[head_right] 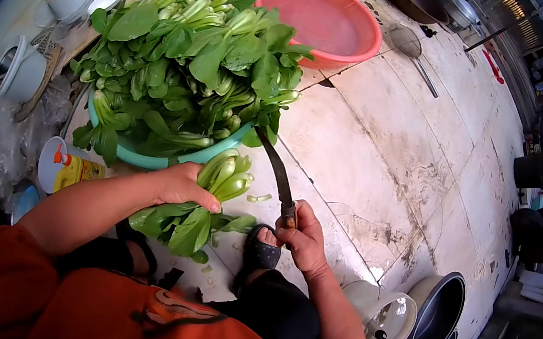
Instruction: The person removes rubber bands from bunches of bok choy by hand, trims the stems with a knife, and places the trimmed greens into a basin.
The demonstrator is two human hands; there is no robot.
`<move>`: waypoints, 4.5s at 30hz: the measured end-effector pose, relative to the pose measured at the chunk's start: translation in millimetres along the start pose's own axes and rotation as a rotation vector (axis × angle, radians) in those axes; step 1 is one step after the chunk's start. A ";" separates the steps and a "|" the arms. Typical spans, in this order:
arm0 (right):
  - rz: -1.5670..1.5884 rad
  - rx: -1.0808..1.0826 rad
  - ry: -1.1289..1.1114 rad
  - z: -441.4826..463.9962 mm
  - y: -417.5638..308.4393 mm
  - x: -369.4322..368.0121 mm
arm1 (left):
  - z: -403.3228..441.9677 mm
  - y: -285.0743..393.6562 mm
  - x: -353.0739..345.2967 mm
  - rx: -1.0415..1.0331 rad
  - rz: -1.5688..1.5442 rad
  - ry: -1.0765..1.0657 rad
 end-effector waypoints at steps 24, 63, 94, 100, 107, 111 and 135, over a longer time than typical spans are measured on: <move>-0.636 0.171 0.108 27.7 66.4 90.7 | 105.5 -50.5 -48.5 0.457 0.047 -0.069; -0.618 0.452 0.022 15.3 84.5 100.5 | 92.6 -37.6 -81.7 0.145 -0.190 -0.205; -0.788 0.538 0.043 22.9 71.5 85.6 | 97.2 -25.9 -76.4 0.129 0.294 0.027; -0.711 0.438 0.077 23.2 86.4 92.1 | 96.8 -25.7 -77.4 0.127 0.473 0.025; -0.654 0.370 0.110 13.9 131.4 120.2 | 88.0 -24.5 -86.0 0.212 0.255 -0.034; -0.673 0.424 0.087 11.6 116.5 117.3 | 91.7 -27.1 -86.1 0.167 0.266 -0.100; -0.706 0.506 -0.063 18.4 73.1 84.5 | 97.8 -13.0 -88.5 0.102 0.559 -0.182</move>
Point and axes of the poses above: each hand's wrist, its own z-axis towards the middle knuckle, its own x-axis out of the back of the hand, y = z × x, the point moved 5 cm from there along z, towards the middle knuckle, and after that the axes turned 7 degrees about z, right-handed, at the moved point
